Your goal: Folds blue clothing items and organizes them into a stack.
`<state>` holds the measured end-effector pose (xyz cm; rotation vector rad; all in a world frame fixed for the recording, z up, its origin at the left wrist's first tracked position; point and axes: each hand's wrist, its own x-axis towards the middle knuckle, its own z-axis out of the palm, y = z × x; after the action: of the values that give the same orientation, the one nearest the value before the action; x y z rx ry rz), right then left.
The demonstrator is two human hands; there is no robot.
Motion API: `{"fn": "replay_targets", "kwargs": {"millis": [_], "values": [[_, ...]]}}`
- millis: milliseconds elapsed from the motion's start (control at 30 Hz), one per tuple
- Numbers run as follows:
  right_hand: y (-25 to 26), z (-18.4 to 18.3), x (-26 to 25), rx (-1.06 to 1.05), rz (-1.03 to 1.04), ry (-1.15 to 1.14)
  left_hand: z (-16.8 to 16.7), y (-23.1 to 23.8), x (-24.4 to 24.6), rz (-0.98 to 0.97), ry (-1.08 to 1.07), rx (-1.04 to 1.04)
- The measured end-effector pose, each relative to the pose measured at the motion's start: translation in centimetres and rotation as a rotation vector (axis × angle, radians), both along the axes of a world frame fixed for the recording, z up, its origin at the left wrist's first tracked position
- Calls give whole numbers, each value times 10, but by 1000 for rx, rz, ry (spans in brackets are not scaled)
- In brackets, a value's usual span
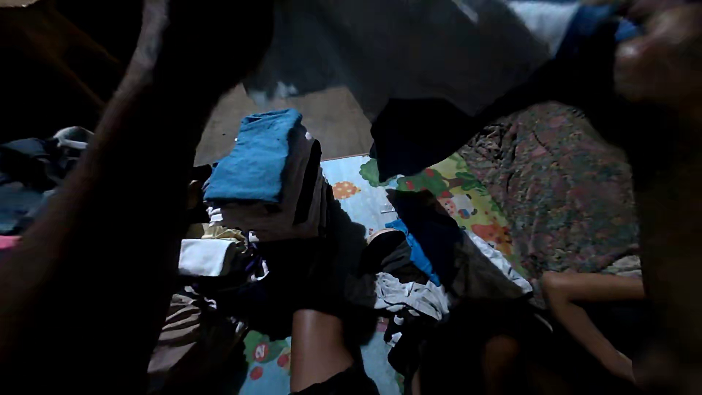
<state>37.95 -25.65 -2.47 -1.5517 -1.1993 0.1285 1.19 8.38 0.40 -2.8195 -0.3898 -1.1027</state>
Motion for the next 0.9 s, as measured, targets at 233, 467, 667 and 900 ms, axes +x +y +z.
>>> {"fn": "replay_targets", "kwargs": {"millis": [233,467,667,900], "values": [[-193,-170,-71,-313,172,278,-148,-290,-64,-316,-5,-661],[-240,-306,-119,-834,105,535,-327,-347,-93,-293,209,-1014],[-246,-319,-145,-820,-132,810,-320,-357,-99,-202,414,-1142],[-256,-353,-177,-181,-226,1471,-319,-355,-102,-64,497,-1005]]}}
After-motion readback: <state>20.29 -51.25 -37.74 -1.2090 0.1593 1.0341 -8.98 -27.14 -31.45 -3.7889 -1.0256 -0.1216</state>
